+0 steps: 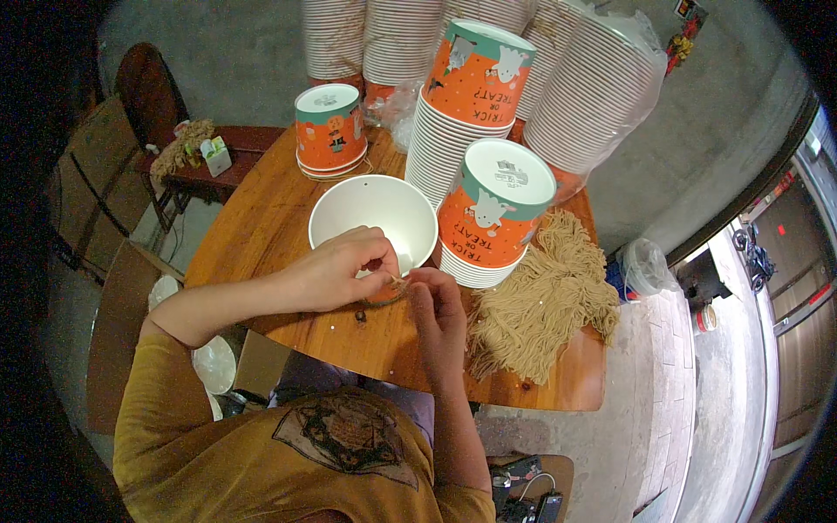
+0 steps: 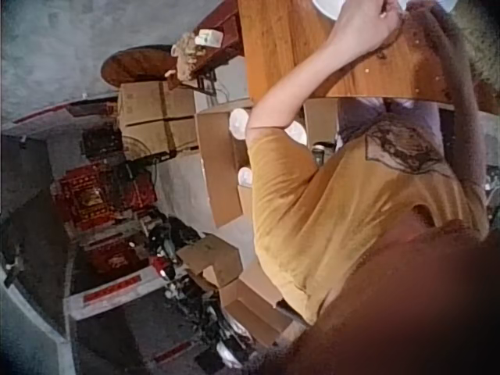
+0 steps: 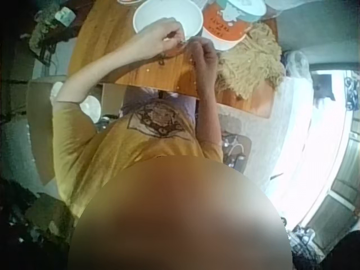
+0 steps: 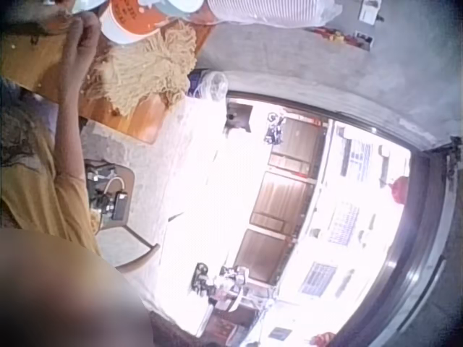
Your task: Inserting thin wooden sticks into holes in printed paper cups as part of a manual assembly or packaging process.
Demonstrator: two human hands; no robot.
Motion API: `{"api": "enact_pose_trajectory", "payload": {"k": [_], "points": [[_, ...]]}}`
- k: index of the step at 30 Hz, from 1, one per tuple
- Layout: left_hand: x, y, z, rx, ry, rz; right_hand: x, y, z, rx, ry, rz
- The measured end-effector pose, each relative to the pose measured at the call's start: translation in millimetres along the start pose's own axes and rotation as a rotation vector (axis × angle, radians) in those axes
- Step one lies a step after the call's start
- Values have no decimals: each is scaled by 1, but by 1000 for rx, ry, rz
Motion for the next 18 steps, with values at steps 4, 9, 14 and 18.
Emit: {"api": "enact_pose_trajectory", "payload": {"k": [4, 9, 14, 18], "points": [[-1, 1, 0, -2, -6, -12, -9, 5, -3, 108, -250, -434], [-1, 1, -1, 7, -20, -30, -28, 14, -14, 229, -397, -689], [0, 1, -1, 14, 6, -5, -33, 16, -17, 267, -454, -736], [0, -1, -2, 36, 10, -5, -35, 18, -18, 280, -490, -771]]}}
Point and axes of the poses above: each hand's wrist, its own z-axis towards the middle knuckle, its own y-axis out of the palm, x = y × z, the point moved 9 cm from there along z, towards the middle knuckle, and after that the axes turned 11 degrees about y, right-handed, at the moved point
